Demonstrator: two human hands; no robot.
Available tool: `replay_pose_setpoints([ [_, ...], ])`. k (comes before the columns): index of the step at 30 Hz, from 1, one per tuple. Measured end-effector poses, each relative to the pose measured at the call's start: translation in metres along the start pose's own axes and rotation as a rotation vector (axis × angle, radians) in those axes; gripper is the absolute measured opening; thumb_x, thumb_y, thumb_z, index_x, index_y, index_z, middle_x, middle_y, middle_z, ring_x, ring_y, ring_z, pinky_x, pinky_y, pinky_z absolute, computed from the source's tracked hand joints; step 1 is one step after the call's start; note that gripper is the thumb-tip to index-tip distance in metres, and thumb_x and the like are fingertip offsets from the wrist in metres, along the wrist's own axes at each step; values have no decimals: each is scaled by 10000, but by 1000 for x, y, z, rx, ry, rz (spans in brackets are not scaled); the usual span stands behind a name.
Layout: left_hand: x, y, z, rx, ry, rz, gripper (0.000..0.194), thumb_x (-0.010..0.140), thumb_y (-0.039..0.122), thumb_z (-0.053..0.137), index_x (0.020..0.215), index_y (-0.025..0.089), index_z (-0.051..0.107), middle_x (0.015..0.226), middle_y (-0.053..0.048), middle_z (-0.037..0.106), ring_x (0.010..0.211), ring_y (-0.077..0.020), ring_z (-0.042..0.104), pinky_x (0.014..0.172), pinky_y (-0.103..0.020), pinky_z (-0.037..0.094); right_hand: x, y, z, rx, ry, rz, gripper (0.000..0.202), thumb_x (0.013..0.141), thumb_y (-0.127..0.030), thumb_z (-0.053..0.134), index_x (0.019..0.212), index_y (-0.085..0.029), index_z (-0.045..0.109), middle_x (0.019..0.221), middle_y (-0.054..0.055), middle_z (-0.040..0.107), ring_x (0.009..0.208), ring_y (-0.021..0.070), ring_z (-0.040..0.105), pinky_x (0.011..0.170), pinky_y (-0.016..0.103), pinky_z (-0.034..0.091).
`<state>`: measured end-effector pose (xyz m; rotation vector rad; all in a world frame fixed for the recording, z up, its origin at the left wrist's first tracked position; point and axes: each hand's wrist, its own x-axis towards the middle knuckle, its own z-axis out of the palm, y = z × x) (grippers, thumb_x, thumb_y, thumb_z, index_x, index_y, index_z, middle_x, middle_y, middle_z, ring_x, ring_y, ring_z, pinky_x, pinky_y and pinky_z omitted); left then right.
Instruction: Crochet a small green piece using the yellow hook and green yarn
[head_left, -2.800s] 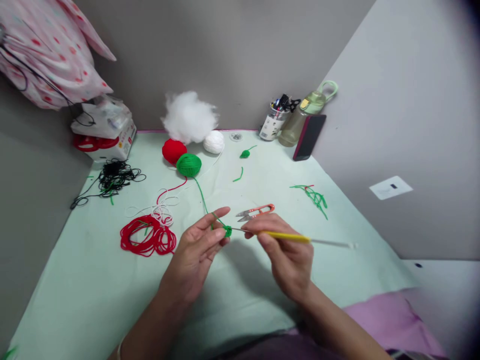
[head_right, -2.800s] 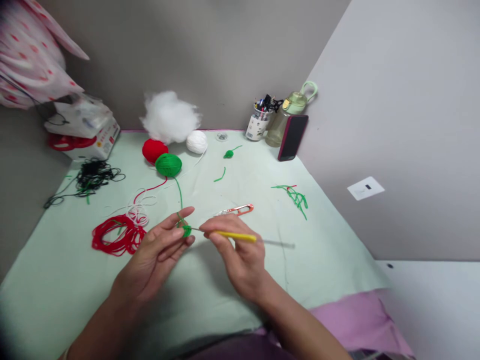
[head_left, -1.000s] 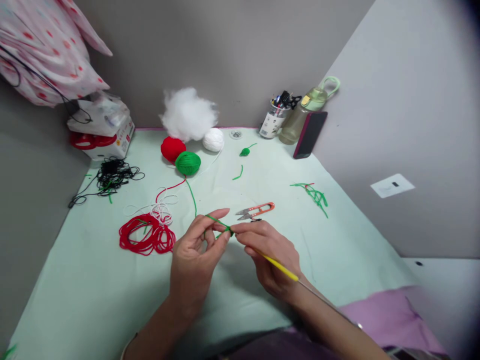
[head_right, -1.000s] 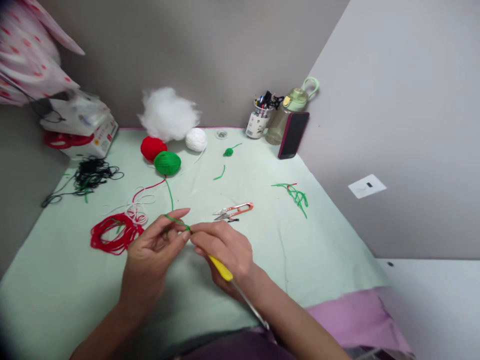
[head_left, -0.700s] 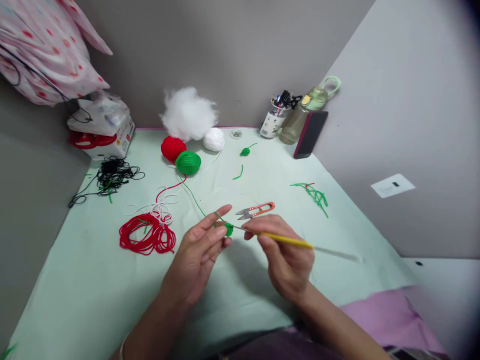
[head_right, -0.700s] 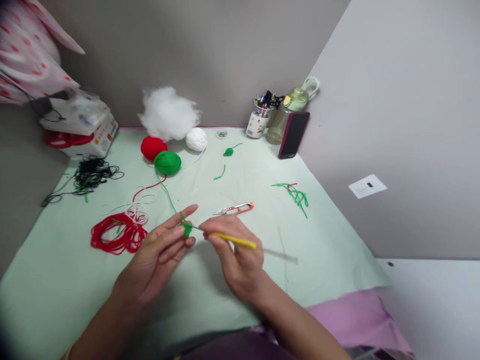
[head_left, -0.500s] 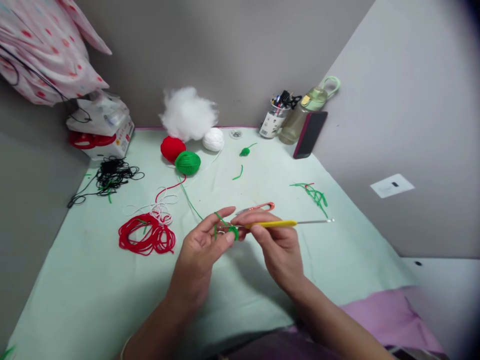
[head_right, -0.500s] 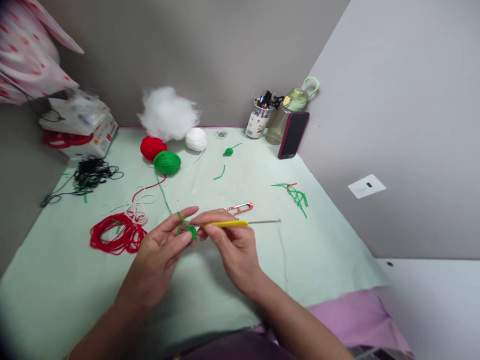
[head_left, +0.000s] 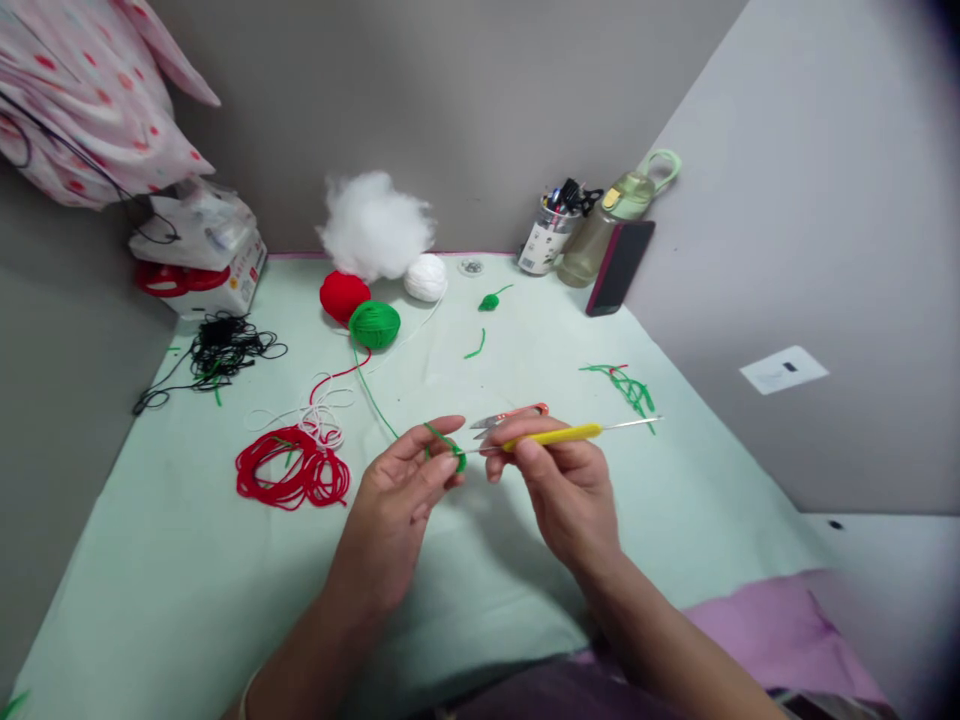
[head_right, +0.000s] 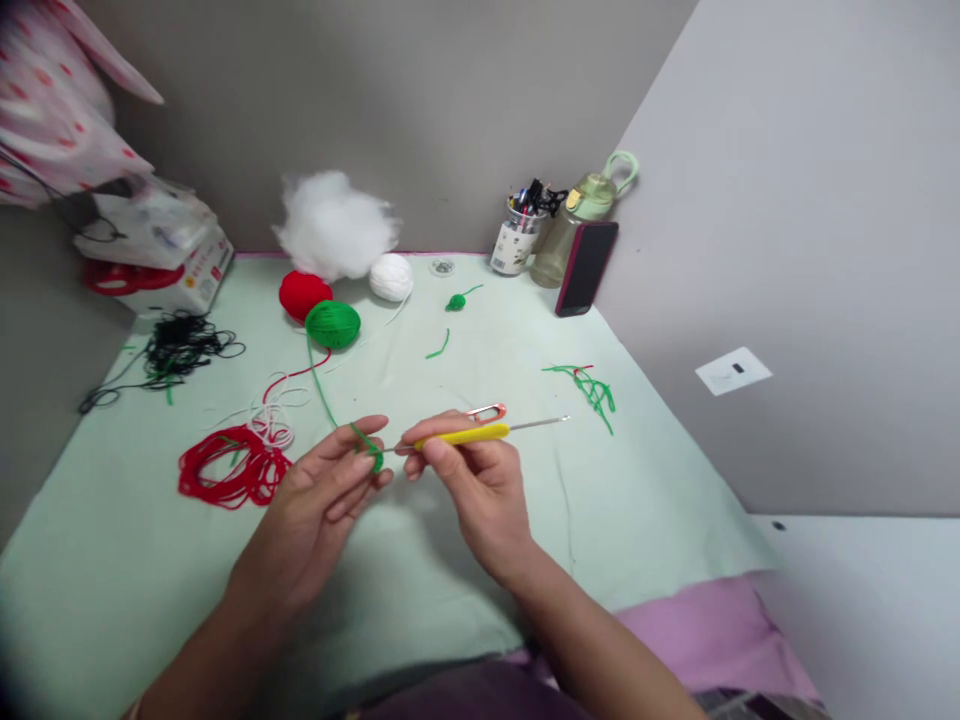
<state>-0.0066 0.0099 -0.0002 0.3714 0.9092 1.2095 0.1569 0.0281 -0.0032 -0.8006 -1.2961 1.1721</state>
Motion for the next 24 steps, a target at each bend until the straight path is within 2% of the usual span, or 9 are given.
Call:
replay_pose_setpoints([
  [2, 0, -3, -1, 87, -29, 53, 289, 776, 250, 893, 1062, 249, 848, 785, 26, 702, 705, -72, 611, 819, -197, 515, 0, 0, 2, -19, -42, 16, 155, 1019, -303, 680, 1035, -266, 830, 947, 46, 770, 762, 143, 687, 732, 299, 589],
  [4, -1, -6, -4, 147, -49, 75, 307, 804, 260, 877, 1108, 276, 836, 862, 9, 729, 853, -109, 656, 836, -198, 495, 0, 2, 2, -26, -40, 31, 159, 1024, -308, 675, 1044, -273, 829, 934, 39, 776, 775, 137, 684, 753, 289, 582],
  [9, -1, -4, -8, 221, -35, 90, 286, 827, 275, 860, 1110, 298, 833, 877, 21, 693, 869, -112, 617, 812, -195, 462, -1, 2, -1, 130, -18, 119, 190, 1047, -353, 633, 1024, -261, 798, 954, 30, 798, 756, 134, 716, 752, 288, 601],
  [13, -1, -3, -9, 227, -30, 107, 281, 822, 269, 854, 1103, 279, 833, 857, 20, 672, 860, -116, 612, 830, -203, 469, -2, -2, -2, 82, -33, 85, 210, 1071, -343, 583, 1036, -238, 761, 986, 46, 809, 765, 155, 751, 759, 319, 626],
  [18, -2, -3, -8, 284, 12, 157, 275, 837, 244, 829, 1111, 264, 822, 848, 22, 669, 819, -113, 619, 807, -204, 485, -8, -4, -2, -258, -60, -157, 224, 1095, -229, 512, 1143, -250, 730, 1003, 46, 801, 814, 154, 756, 795, 327, 629],
  [22, -4, -2, -2, 334, 69, 216, 310, 783, 204, 858, 1088, 247, 821, 823, 30, 661, 766, -100, 599, 739, -181, 477, -13, 1, -3, -537, -153, -436, 264, 1074, -163, 508, 1261, -235, 680, 1071, 91, 798, 959, 204, 766, 826, 365, 646],
  [24, -5, -2, 1, 281, 75, 193, 371, 752, 200, 883, 1114, 236, 813, 808, 35, 655, 729, -92, 586, 696, -173, 471, -15, 3, -3, -711, -202, -543, 300, 1055, -143, 536, 1306, -236, 670, 1128, 109, 794, 1025, 218, 766, 834, 356, 654],
])
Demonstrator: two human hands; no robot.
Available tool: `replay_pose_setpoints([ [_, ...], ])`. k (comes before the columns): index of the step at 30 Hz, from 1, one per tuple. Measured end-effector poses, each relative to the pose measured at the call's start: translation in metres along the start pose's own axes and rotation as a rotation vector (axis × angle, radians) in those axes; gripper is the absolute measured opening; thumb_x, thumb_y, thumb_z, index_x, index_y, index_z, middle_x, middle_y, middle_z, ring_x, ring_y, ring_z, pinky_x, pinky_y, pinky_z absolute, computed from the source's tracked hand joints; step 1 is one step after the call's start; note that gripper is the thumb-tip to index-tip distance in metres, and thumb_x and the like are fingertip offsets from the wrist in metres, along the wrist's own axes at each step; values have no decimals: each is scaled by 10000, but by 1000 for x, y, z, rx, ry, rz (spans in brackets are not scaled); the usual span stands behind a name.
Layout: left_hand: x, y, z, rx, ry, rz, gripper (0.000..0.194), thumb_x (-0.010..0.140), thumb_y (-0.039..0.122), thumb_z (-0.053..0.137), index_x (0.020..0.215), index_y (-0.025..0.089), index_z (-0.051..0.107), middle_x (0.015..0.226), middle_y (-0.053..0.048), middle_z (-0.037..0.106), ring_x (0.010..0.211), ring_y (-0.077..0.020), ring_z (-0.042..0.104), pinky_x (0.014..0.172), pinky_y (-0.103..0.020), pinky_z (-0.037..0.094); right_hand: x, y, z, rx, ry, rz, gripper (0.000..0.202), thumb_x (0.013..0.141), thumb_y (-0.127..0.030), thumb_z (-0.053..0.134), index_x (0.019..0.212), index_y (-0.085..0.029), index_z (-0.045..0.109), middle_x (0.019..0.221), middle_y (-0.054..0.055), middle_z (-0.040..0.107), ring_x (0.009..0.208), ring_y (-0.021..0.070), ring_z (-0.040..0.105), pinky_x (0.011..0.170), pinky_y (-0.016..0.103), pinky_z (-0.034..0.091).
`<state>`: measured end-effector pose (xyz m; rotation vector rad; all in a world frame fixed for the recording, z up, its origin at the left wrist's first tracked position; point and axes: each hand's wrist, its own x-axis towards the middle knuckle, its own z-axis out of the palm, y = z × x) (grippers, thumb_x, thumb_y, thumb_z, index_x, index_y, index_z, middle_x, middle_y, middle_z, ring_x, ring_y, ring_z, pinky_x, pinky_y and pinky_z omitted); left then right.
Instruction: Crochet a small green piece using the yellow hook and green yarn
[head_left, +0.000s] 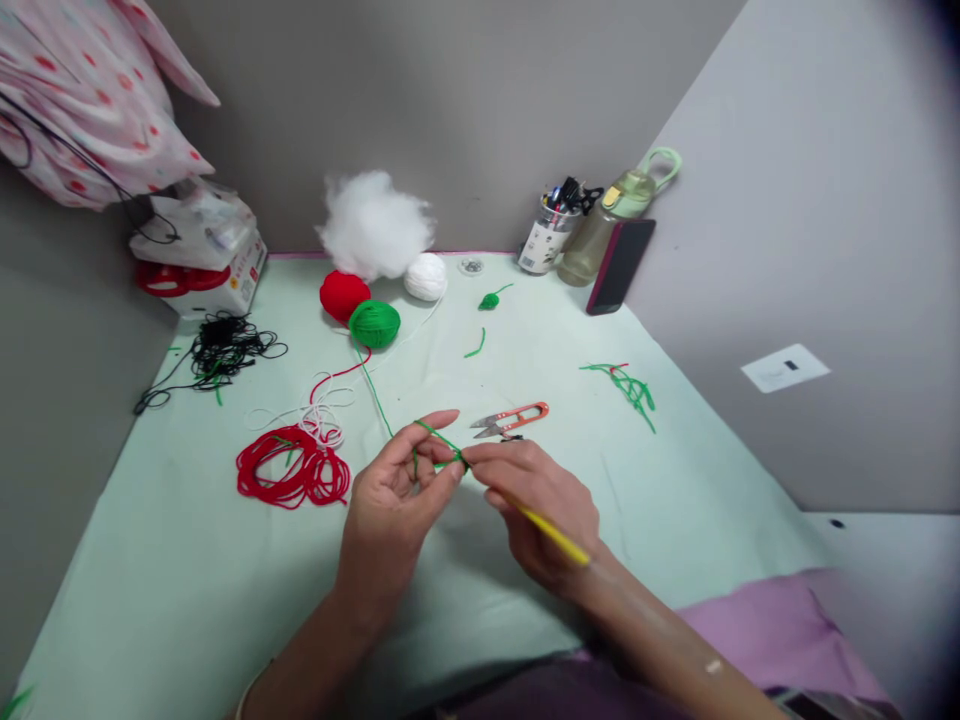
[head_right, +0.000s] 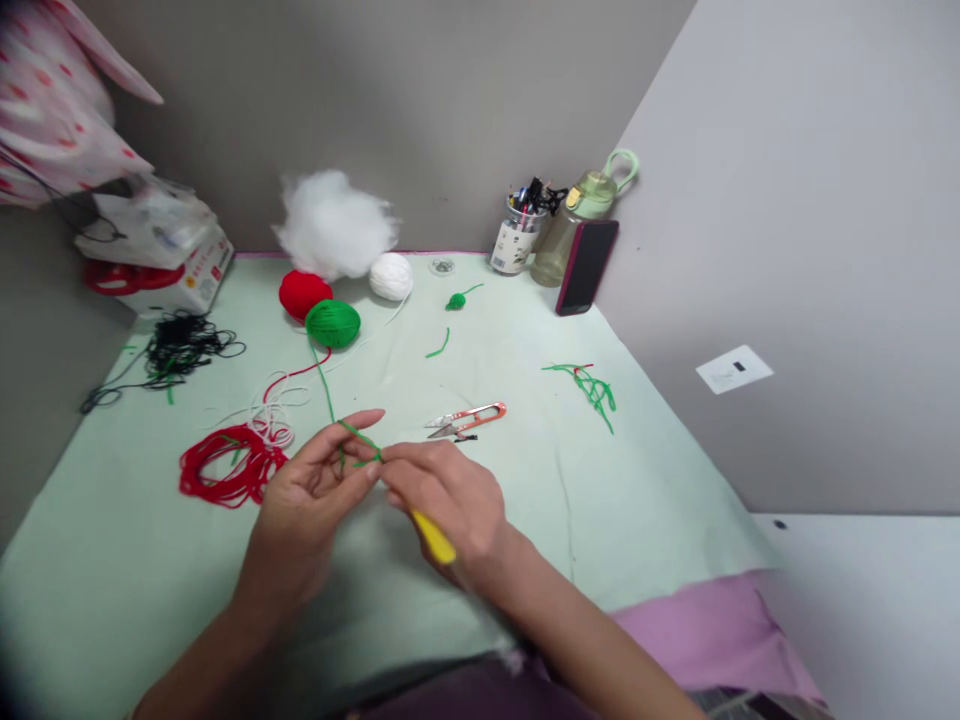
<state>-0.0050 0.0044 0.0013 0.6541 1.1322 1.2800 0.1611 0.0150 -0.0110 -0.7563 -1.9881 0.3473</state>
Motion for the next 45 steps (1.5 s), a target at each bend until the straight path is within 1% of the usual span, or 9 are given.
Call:
replay_pose_setpoints([
  [3, 0, 3, 1, -196, -86, -175, 447, 754, 236, 896, 1189, 219, 792, 777, 37, 662, 659, -74, 574, 738, -195, 511, -1, -1, 0, -153, -41, -27, 343, 1025, -118, 586, 1308, -273, 703, 1186, 102, 781, 1079, 226, 760, 863, 347, 652],
  [6, 2, 5, -1, -344, -131, -318, 407, 769, 222, 886, 1166, 181, 808, 667, 84, 597, 473, -2, 385, 832, -237, 548, 2, -3, -1, 60, 84, 143, 291, 1038, -151, 577, 1243, -272, 744, 1084, 85, 788, 976, 227, 763, 848, 389, 643],
  [10, 3, 4, -2, -292, -89, -226, 357, 778, 209, 870, 1131, 193, 822, 774, 45, 673, 583, -36, 550, 860, -242, 539, 12, -2, -1, 453, 211, 371, 218, 1071, -261, 563, 1083, -245, 780, 853, 42, 765, 746, 183, 709, 750, 370, 617],
  [14, 0, 0, 2, -174, -133, -135, 370, 781, 218, 868, 1147, 223, 813, 870, -9, 746, 910, -155, 703, 916, -263, 516, 14, -2, 4, 429, 143, 366, 196, 1055, -268, 597, 1072, -240, 791, 964, 75, 807, 864, 211, 757, 745, 359, 639],
  [18, -1, -1, 4, -154, -71, -112, 403, 791, 256, 880, 1184, 227, 797, 787, 28, 695, 712, -95, 617, 729, -196, 501, 4, -3, 7, 141, 97, 169, 291, 1025, -135, 608, 1241, -261, 757, 1089, 92, 812, 978, 227, 770, 837, 387, 649],
  [21, 0, 1, 3, -252, -103, -232, 406, 792, 257, 886, 1185, 205, 799, 589, 101, 519, 474, -26, 358, 627, -159, 460, 0, -3, 5, -18, 67, 81, 377, 996, -98, 631, 1309, -279, 737, 1203, 106, 788, 1032, 234, 769, 845, 376, 653],
  [25, 5, 4, 0, -373, -98, -334, 349, 756, 252, 902, 1084, 154, 834, 479, 133, 354, 456, -32, 295, 819, -234, 543, 7, -1, -1, 250, 194, 288, 252, 1027, -144, 603, 1158, -259, 784, 950, 63, 803, 808, 195, 750, 765, 367, 639],
  [32, 2, -2, 0, -102, -59, -82, 251, 797, 264, 866, 1041, 211, 832, 825, 5, 702, 803, -119, 631, 846, -229, 509, 16, 0, 1, 591, 155, 481, 152, 1016, -280, 671, 1009, -243, 818, 971, 67, 795, 793, 169, 699, 704, 316, 601],
  [45, 2, -1, -4, -16, -82, -64, 246, 813, 270, 837, 1059, 259, 842, 835, 8, 669, 821, -136, 601, 785, -217, 480, 12, 7, -3, 764, 146, 585, 232, 1063, -376, 584, 1011, -204, 731, 966, 74, 799, 743, 167, 728, 732, 338, 624],
])
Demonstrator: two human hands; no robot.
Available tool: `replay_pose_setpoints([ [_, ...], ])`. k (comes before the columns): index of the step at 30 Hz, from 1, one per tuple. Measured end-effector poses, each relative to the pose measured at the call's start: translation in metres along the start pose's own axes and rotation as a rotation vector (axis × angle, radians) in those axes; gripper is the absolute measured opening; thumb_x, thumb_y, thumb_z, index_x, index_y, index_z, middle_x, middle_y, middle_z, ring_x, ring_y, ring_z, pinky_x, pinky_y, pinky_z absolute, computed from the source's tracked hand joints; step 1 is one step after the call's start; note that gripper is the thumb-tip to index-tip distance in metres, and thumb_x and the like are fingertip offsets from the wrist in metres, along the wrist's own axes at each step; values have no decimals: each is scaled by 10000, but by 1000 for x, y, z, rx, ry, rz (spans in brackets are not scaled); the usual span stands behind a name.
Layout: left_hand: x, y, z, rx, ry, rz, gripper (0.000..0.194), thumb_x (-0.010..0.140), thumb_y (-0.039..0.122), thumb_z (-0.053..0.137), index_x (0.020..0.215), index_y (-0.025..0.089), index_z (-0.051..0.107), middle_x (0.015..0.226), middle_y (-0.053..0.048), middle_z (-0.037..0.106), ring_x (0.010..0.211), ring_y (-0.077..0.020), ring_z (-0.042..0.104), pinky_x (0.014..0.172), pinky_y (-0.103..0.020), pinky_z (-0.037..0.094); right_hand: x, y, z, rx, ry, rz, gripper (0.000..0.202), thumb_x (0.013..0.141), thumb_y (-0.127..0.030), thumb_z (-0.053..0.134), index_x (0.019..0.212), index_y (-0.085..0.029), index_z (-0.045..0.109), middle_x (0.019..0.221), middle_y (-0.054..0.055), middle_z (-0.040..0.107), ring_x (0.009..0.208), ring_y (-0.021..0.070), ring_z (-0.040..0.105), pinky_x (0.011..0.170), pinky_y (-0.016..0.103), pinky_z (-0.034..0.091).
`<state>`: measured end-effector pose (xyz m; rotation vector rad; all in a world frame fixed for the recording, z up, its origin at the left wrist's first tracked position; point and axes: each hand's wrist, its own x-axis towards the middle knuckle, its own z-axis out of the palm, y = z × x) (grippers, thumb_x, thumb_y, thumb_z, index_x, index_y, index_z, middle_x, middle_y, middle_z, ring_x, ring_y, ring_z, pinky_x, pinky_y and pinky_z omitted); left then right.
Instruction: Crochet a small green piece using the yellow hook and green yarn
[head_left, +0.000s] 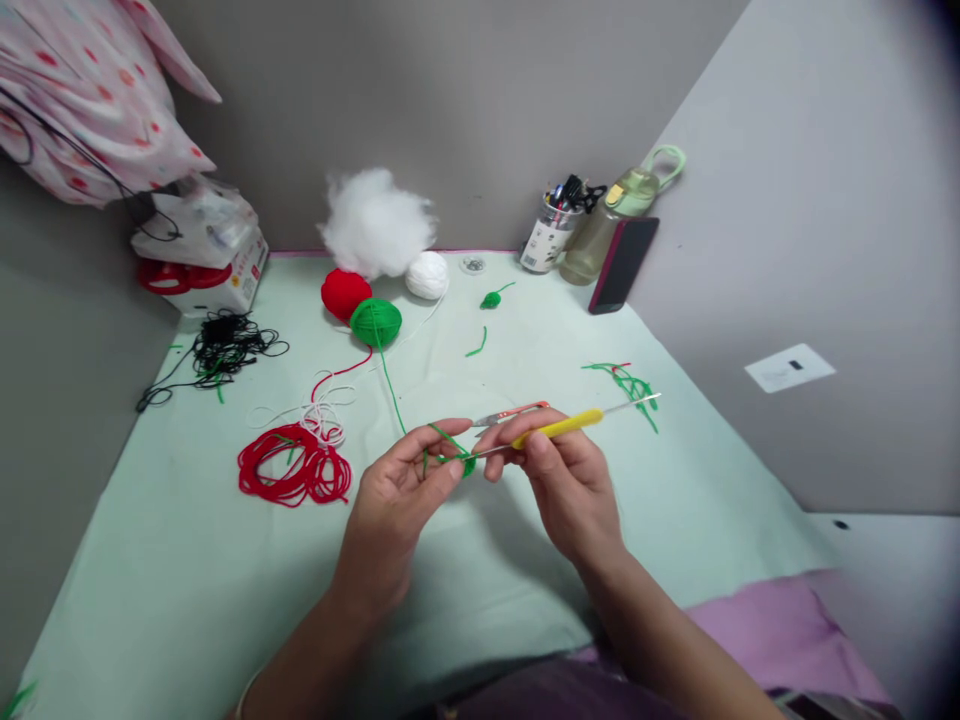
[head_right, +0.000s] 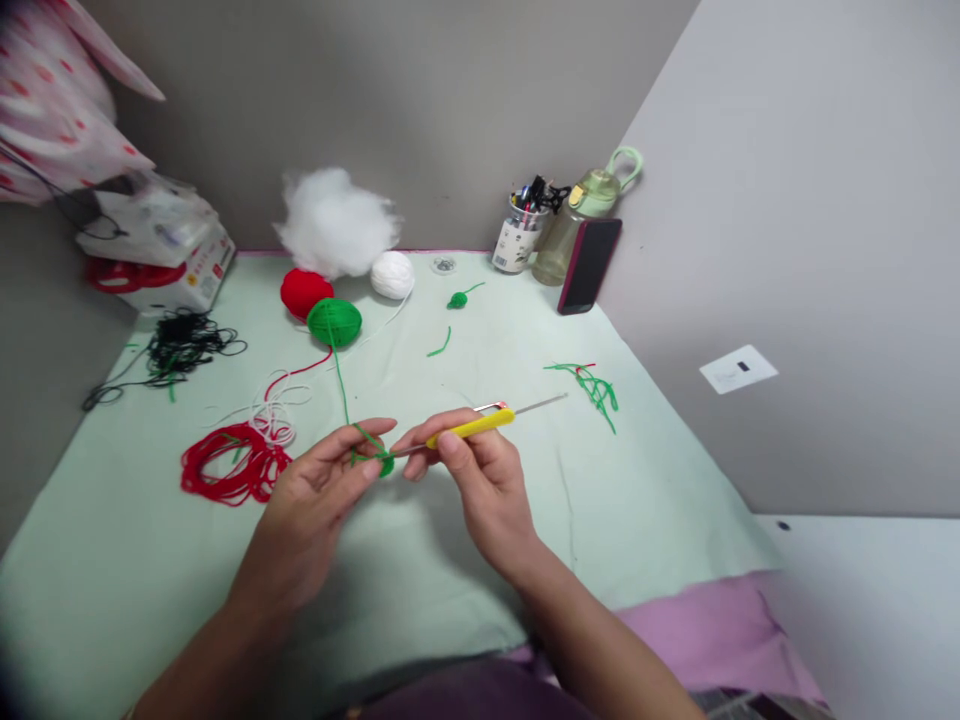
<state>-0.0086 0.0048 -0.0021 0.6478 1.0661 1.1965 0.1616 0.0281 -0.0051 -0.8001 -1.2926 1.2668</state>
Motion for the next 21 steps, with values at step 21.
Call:
replay_pose_setpoints([
  [21, -6, 1, 6, 336, 182, 172, 273, 761, 172, 825, 1022, 252, 820, 813, 43, 645, 618, -81, 481, 636, -195, 445, -14, -4, 0, -802, -142, -587, 238, 1078, -188, 489, 1195, -201, 697, 1068, 113, 799, 920, 191, 776, 775, 303, 650],
])
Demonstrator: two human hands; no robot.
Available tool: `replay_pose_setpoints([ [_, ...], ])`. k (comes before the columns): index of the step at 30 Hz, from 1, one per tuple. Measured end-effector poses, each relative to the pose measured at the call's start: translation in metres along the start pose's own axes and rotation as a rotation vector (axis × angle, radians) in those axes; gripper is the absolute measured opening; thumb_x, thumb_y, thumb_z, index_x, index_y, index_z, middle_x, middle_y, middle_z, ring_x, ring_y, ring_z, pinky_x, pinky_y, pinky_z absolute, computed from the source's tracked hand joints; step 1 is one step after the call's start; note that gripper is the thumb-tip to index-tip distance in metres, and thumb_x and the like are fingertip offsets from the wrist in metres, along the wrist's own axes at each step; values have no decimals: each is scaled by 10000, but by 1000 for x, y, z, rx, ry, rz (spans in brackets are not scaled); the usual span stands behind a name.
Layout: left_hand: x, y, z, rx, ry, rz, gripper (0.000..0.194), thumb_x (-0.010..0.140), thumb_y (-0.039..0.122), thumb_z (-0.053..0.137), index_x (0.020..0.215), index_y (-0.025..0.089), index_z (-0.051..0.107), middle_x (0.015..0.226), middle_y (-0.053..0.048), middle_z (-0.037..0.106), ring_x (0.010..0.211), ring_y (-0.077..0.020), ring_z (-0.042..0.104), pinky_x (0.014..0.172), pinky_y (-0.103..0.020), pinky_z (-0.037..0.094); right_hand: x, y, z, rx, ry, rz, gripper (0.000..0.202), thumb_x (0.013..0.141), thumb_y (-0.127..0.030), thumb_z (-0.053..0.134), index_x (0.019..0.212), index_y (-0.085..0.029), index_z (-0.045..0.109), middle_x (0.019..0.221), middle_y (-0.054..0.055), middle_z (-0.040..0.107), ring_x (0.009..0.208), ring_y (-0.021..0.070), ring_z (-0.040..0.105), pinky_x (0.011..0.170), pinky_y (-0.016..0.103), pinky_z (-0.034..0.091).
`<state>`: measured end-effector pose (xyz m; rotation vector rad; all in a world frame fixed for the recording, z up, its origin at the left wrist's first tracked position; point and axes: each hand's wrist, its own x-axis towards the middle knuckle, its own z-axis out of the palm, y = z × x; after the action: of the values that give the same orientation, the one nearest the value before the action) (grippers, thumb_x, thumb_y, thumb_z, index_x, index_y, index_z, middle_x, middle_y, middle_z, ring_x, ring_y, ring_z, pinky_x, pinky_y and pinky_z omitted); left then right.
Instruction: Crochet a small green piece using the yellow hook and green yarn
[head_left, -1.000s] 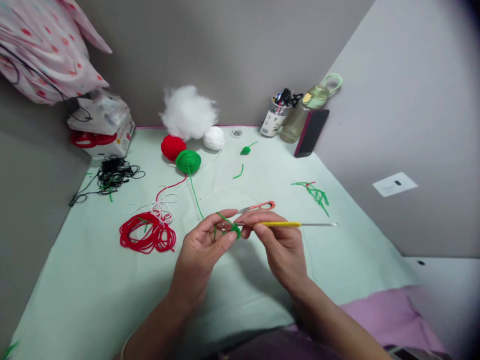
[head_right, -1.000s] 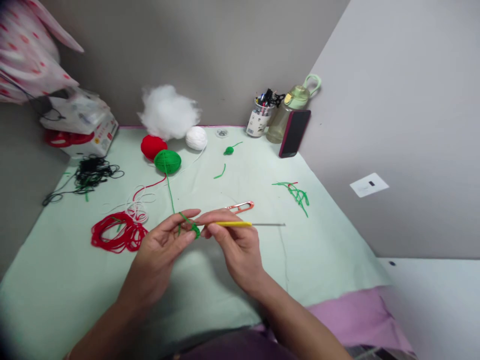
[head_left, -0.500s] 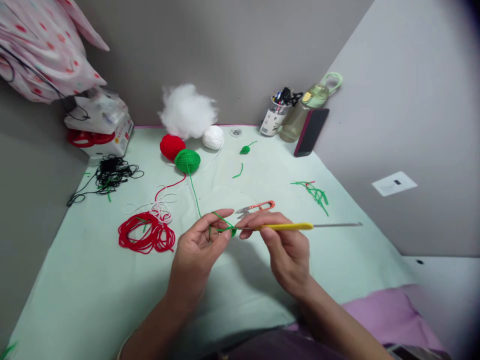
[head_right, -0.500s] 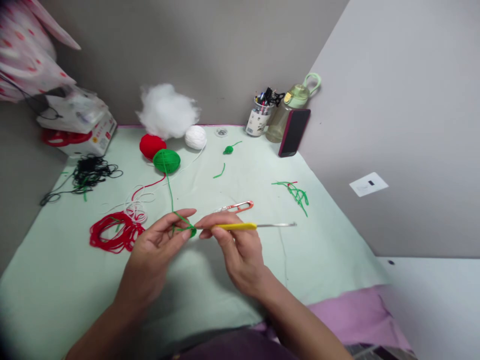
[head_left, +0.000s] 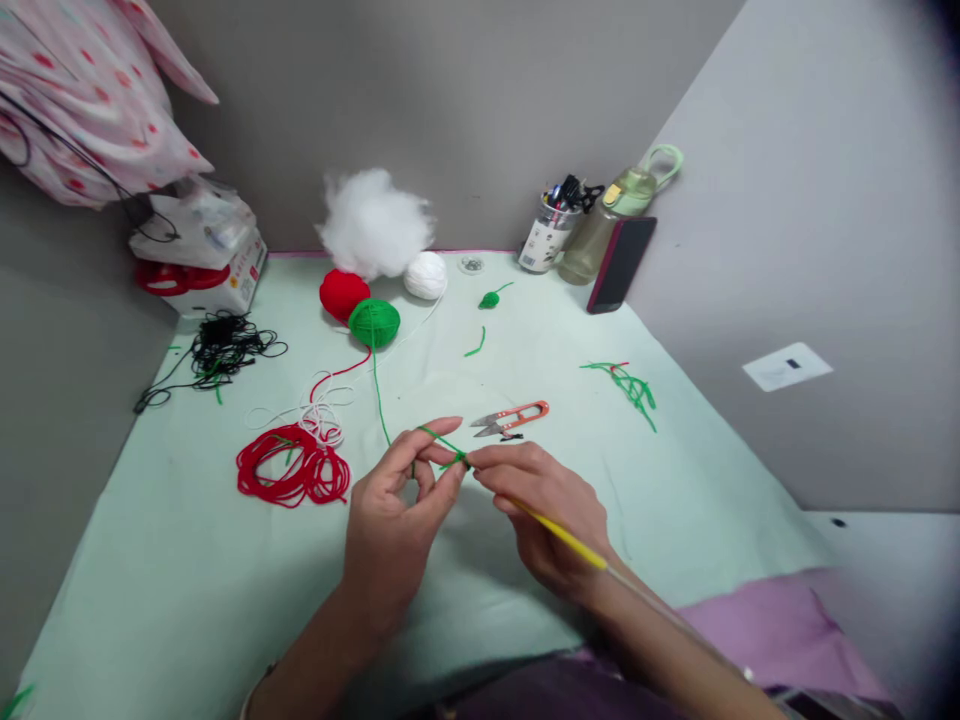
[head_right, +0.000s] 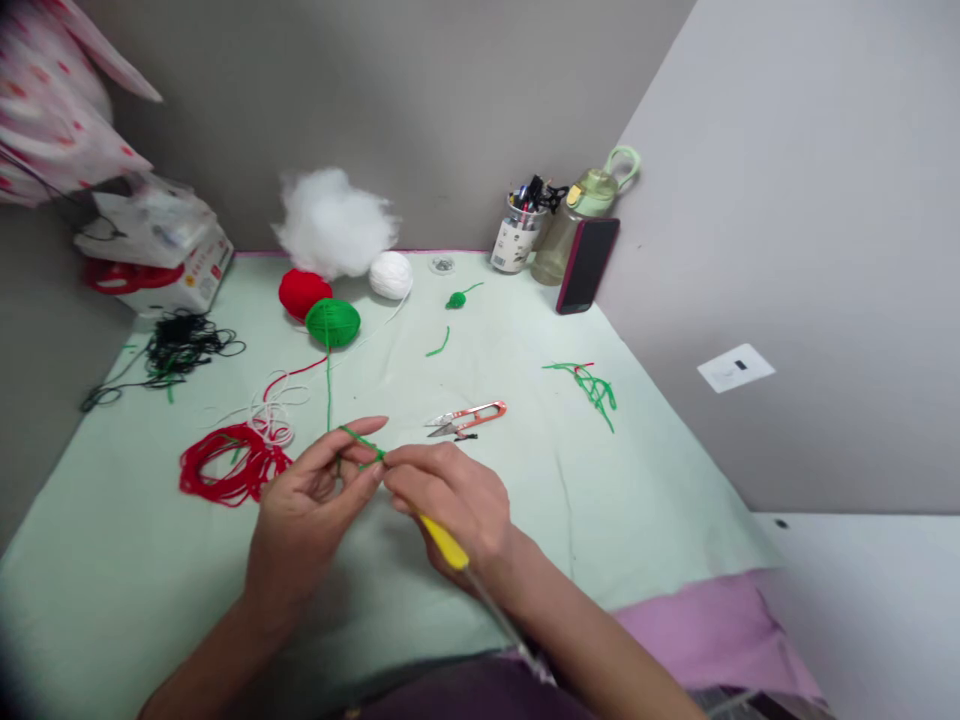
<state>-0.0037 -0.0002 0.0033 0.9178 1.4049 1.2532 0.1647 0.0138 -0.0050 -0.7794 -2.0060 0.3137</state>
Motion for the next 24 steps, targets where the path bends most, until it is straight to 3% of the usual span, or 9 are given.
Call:
replay_pose_setpoints([
  [5, 2, -2, 2, -383, -174, -242, 452, 748, 264, 893, 1189, 236, 801, 754, 50, 621, 644, -70, 530, 666, -169, 470, -10, 2, 5, -182, -28, -14, 368, 995, -114, 639, 1293, -310, 730, 1114, 49, 785, 973, 199, 771, 841, 291, 656],
  [9, 6, 1, -1, -635, -294, -447, 450, 748, 258, 900, 1185, 190, 818, 692, 72, 587, 517, -11, 402, 782, -209, 520, -8, 2, 5, 23, 61, 34, 386, 1002, -86, 616, 1317, -283, 720, 1135, 77, 773, 1007, 216, 757, 868, 347, 651],
  [11, 8, 3, -3, -632, -252, -426, 396, 735, 234, 900, 1123, 190, 841, 694, 71, 592, 529, -14, 437, 820, -217, 523, -3, 1, 4, 220, 123, 167, 300, 1036, -122, 581, 1252, -255, 741, 1029, 70, 778, 909, 196, 745, 818, 352, 638],
  [13, 8, 2, -4, -574, -213, -351, 354, 737, 226, 894, 1088, 208, 852, 740, 47, 640, 644, -53, 561, 811, -200, 509, 2, 1, 3, 419, 191, 312, 236, 1058, -171, 568, 1164, -251, 764, 916, 43, 763, 790, 170, 717, 758, 344, 622],
  [16, 6, -2, -2, -501, -236, -251, 323, 774, 211, 874, 1094, 243, 845, 851, 14, 734, 842, -105, 666, 840, -194, 504, 9, 0, 6, 587, 208, 412, 193, 1059, -254, 595, 1062, -240, 787, 917, 51, 773, 754, 165, 710, 686, 320, 617],
  [20, 4, -7, 2, -504, -230, -212, 304, 800, 223, 879, 1097, 265, 830, 898, 8, 780, 888, -122, 706, 887, -220, 527, 9, -1, 12, 486, 168, 352, 188, 1047, -238, 613, 1097, -239, 794, 987, 73, 805, 807, 184, 737, 698, 329, 642],
  [24, 5, -5, 5, -582, -204, -284, 403, 772, 237, 915, 1161, 259, 813, 839, 26, 746, 772, -81, 665, 842, -191, 533, -1, -3, 12, 158, 99, 171, 316, 1007, -120, 642, 1251, -277, 766, 1122, 85, 792, 999, 210, 762, 851, 352, 659],
])
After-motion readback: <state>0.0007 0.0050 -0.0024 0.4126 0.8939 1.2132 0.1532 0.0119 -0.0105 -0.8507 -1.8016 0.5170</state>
